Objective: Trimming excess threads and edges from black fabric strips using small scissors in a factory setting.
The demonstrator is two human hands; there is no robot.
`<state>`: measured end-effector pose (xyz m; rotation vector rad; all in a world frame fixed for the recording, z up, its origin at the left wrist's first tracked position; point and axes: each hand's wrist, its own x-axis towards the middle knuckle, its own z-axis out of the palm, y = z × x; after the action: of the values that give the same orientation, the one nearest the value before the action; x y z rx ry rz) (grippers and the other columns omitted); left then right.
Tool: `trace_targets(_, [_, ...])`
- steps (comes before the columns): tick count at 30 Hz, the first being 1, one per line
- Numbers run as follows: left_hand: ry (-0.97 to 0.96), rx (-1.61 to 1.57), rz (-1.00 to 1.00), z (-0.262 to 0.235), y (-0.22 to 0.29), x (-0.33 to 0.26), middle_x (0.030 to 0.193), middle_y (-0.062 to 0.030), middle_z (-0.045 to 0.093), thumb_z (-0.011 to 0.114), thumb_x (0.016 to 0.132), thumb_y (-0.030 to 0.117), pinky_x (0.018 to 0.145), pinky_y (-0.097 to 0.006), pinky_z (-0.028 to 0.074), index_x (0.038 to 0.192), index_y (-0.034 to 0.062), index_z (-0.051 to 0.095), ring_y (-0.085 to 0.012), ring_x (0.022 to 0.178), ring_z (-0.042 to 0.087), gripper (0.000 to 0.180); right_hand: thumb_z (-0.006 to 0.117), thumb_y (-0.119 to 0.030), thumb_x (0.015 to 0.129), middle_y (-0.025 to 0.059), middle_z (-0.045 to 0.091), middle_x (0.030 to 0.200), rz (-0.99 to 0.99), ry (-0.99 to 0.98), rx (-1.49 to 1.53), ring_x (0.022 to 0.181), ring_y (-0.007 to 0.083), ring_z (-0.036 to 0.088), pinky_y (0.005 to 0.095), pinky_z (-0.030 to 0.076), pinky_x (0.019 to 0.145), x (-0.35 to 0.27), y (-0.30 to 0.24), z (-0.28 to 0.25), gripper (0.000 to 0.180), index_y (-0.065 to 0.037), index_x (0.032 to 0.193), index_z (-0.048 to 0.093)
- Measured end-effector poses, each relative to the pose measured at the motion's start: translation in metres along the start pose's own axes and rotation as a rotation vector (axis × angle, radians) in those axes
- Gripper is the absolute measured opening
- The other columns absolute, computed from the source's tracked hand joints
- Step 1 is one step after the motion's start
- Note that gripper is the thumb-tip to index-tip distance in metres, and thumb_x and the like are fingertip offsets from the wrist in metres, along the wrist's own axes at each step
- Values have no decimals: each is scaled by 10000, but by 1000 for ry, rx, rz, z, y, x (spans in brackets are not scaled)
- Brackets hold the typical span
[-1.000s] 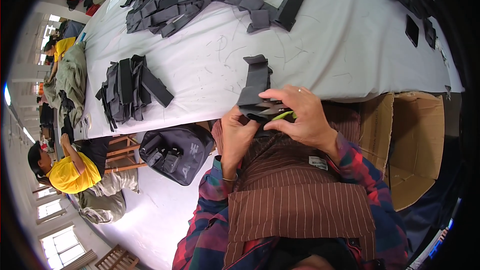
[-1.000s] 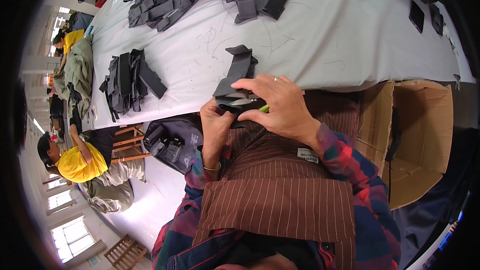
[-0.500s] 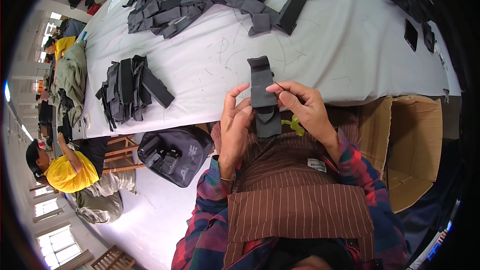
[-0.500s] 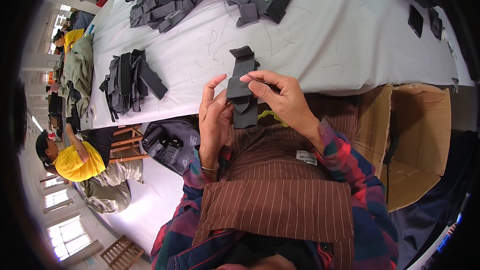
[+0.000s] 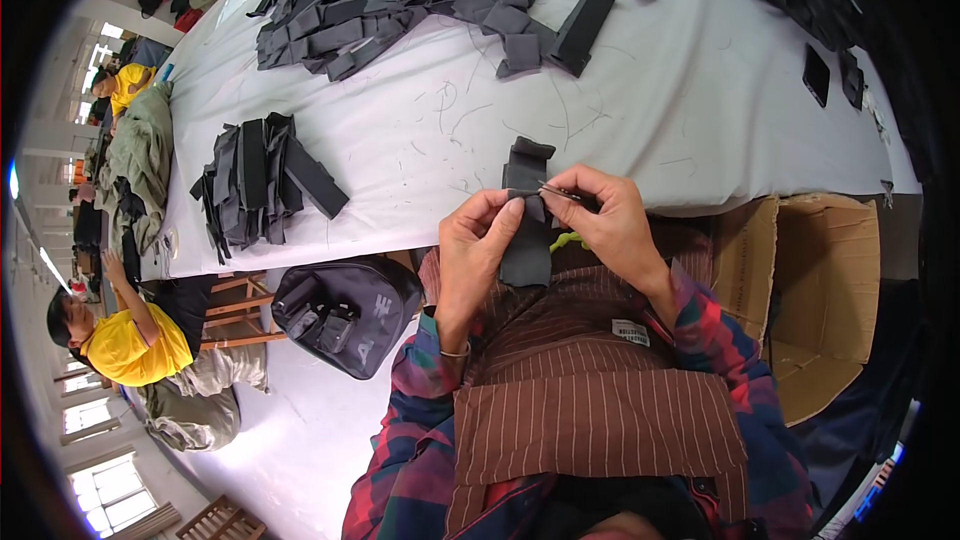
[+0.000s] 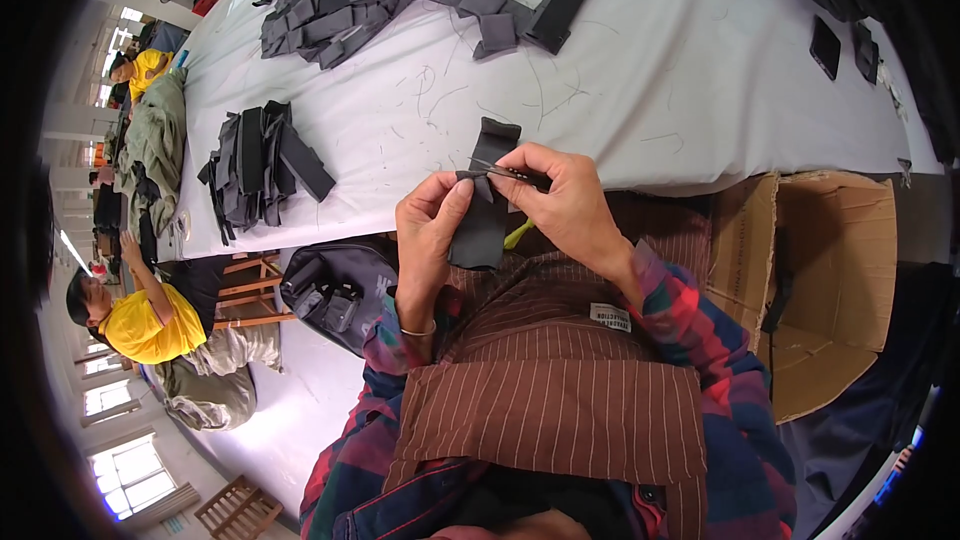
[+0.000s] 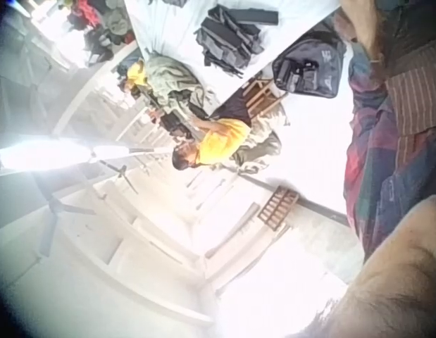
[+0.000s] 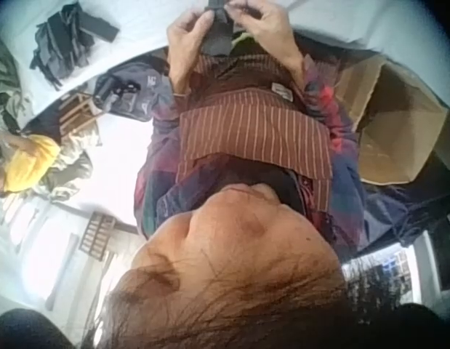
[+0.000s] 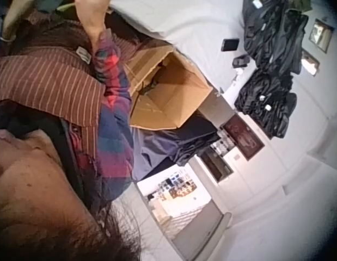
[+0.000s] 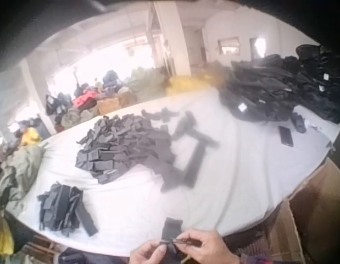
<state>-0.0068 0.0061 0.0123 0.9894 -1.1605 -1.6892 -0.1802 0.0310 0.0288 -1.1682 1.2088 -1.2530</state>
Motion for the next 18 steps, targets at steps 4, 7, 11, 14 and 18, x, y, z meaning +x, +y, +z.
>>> trace_targets(4, [25, 68, 5, -1, 0, -1, 881, -6, 657, 582, 918, 70, 675, -183, 476, 1046, -33, 642, -34, 758, 574, 175, 654, -113, 883, -19, 590, 707, 49, -4, -32, 650, 32, 523, 201, 424, 572, 0, 1, 0, 135, 21, 894, 642])
trace_targets(7, [28, -8, -29, -1, 8, -2, 866, 19, 642, 593, 913, 77, 656, -174, 456, 1021, -40, 646, -21, 749, 548, 168, 650, -120, 884, -19, 584, 704, 55, -10, -17, 638, 36, 530, 202, 427, 569, 2, -1, -1, 146, 26, 893, 639])
trace_targets(11, [62, 36, -57, 1, 10, 0, 818, 18, 640, 621, 916, 126, 601, -174, 439, 974, -41, 656, -19, 699, 539, 180, 630, -133, 913, -20, 595, 739, 114, -88, 39, 648, 32, 519, 184, 424, 598, 5, -1, -4, 157, 22, 934, 642])
trace_targets(14, [77, 63, -63, -1, 11, -1, 777, 18, 641, 635, 913, 136, 573, -176, 430, 920, -38, 668, -18, 665, 534, 177, 626, -124, 904, -17, 607, 770, 138, -111, 44, 704, 45, 529, 199, 433, 628, 7, -4, -7, 136, 4, 943, 646])
trace_targets(18, [71, 58, -80, -1, 13, 0, 745, 24, 638, 634, 913, 132, 555, -175, 421, 885, -34, 675, -16, 644, 528, 174, 661, -109, 849, -5, 622, 791, -284, 60, -329, 725, 107, 543, 257, 430, 653, 10, -14, -9, 126, -49, 960, 663])
